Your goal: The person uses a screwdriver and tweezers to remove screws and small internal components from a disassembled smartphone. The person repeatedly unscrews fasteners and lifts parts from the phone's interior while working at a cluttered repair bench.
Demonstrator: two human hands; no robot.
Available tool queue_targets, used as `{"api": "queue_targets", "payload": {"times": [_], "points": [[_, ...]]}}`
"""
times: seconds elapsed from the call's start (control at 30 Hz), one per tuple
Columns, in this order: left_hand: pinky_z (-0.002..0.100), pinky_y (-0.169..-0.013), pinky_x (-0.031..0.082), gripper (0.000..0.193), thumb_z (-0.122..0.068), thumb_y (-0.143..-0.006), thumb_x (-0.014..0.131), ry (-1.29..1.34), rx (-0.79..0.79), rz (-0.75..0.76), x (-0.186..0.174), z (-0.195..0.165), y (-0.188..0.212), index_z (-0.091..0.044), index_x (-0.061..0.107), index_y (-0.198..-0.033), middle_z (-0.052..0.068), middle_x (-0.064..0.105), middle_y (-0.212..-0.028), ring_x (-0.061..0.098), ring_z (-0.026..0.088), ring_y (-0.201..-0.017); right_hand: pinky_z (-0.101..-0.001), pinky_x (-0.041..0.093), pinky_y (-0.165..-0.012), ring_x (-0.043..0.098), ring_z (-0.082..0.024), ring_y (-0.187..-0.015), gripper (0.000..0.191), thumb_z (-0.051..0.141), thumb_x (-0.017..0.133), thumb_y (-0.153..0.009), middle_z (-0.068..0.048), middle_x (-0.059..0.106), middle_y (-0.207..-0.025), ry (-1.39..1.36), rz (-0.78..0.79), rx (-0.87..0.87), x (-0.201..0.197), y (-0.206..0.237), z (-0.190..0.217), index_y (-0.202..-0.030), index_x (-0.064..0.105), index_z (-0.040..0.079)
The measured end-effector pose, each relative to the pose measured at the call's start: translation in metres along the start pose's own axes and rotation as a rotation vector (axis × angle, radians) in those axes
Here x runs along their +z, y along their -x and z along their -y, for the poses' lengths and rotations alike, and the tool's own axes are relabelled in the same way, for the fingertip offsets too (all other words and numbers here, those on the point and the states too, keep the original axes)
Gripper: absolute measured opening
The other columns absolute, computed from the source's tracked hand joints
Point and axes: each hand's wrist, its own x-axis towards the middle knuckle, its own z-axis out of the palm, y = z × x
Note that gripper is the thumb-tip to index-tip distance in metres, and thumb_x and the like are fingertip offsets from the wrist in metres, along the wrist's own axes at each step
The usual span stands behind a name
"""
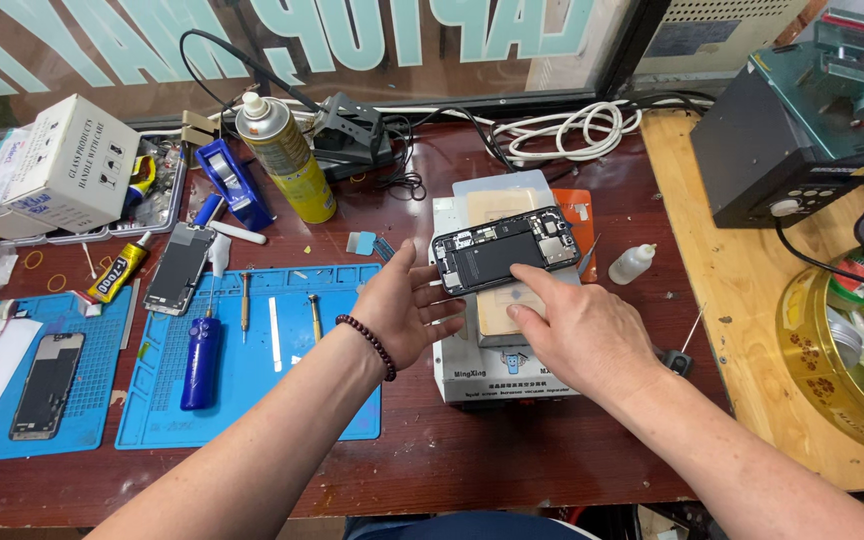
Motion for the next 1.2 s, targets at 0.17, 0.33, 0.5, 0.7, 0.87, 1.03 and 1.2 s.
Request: {"api": "queue_targets", "payload": {"times": [0.17, 0.33, 0.5, 0.7, 0.87, 1.03, 1.2], "points": [[0.047, -0.092, 0.052, 0.071, -0.06, -0.102, 0.031, 0.012, 0.001, 0.021, -0.001, -0.001, 0.0, -0.002, 0.054, -0.138, 0.014, 0.065, -0.117, 0.061, 0.026, -0.099, -0.0494, 0.058, -0.087, 0.074, -0.036, -0.093, 0.046, 0.039, 0.061, -0.093, -0.017, 0.077, -0.095, -0.002, 0.017, 0.012, -0.001, -0.004, 0.001, -0.136, 0.062, 0.023], [0.046, -0.091, 0.052, 0.068, -0.059, -0.102, 0.032, 0.023, -0.018, -0.001, 0.003, -0.001, 0.001, -0.004, 0.054, -0.136, 0.011, 0.067, -0.115, 0.062, 0.025, -0.098, -0.0484, 0.059, -0.086, 0.075, -0.034, -0.091, 0.047, 0.038, 0.059, -0.094, -0.016, 0.077, -0.094, 0.018, 0.044, 0.005, -0.005, -0.005, 0.002, -0.138, 0.06, 0.022], [0.046, -0.09, 0.053, 0.065, -0.058, -0.103, 0.031, 0.032, -0.015, 0.019, 0.004, -0.001, 0.006, -0.005, 0.054, -0.132, 0.012, 0.066, -0.113, 0.063, 0.025, -0.095, -0.0466, 0.061, -0.082, 0.076, -0.031, -0.085, 0.049, 0.042, 0.058, -0.095, -0.014, 0.078, -0.089, 0.057, 0.073, -0.006, -0.006, -0.005, 0.012, -0.141, 0.056, 0.024], [0.045, -0.09, 0.054, 0.065, -0.057, -0.103, 0.03, 0.016, -0.017, 0.017, 0.004, -0.003, 0.01, -0.005, 0.055, -0.132, 0.012, 0.067, -0.112, 0.064, 0.024, -0.094, -0.0487, 0.06, -0.078, 0.075, -0.034, -0.082, 0.055, 0.043, 0.061, -0.092, -0.015, 0.077, -0.088, 0.02, 0.045, -0.101, 0.0, 0.0, 0.018, -0.144, 0.058, 0.024], [0.045, -0.089, 0.054, 0.067, -0.058, -0.103, 0.031, 0.02, -0.015, 0.029, 0.004, -0.003, 0.01, -0.004, 0.055, -0.134, 0.012, 0.066, -0.111, 0.063, 0.024, -0.094, -0.0492, 0.06, -0.078, 0.075, -0.035, -0.083, 0.058, 0.042, 0.062, -0.092, -0.017, 0.076, -0.087, 0.036, 0.054, -0.099, 0.003, -0.001, 0.018, -0.146, 0.057, 0.023], [0.044, -0.088, 0.054, 0.068, -0.058, -0.103, 0.031, 0.015, -0.016, 0.034, 0.002, -0.003, 0.009, -0.004, 0.054, -0.135, 0.012, 0.067, -0.112, 0.063, 0.024, -0.095, -0.0489, 0.06, -0.078, 0.075, -0.036, -0.083, 0.059, 0.04, 0.062, -0.093, -0.019, 0.075, -0.087, 0.054, 0.069, -0.084, 0.007, -0.002, 0.02, -0.147, 0.054, 0.021], [0.044, -0.089, 0.054, 0.068, -0.059, -0.103, 0.031, 0.006, -0.026, 0.041, 0.002, -0.003, 0.008, -0.005, 0.054, -0.136, 0.012, 0.066, -0.112, 0.063, 0.024, -0.095, -0.0491, 0.06, -0.078, 0.075, -0.036, -0.083, 0.055, 0.039, 0.062, -0.093, -0.019, 0.076, -0.086, 0.025, 0.053, -0.083, 0.007, -0.001, 0.019, -0.143, 0.055, 0.019]]}}
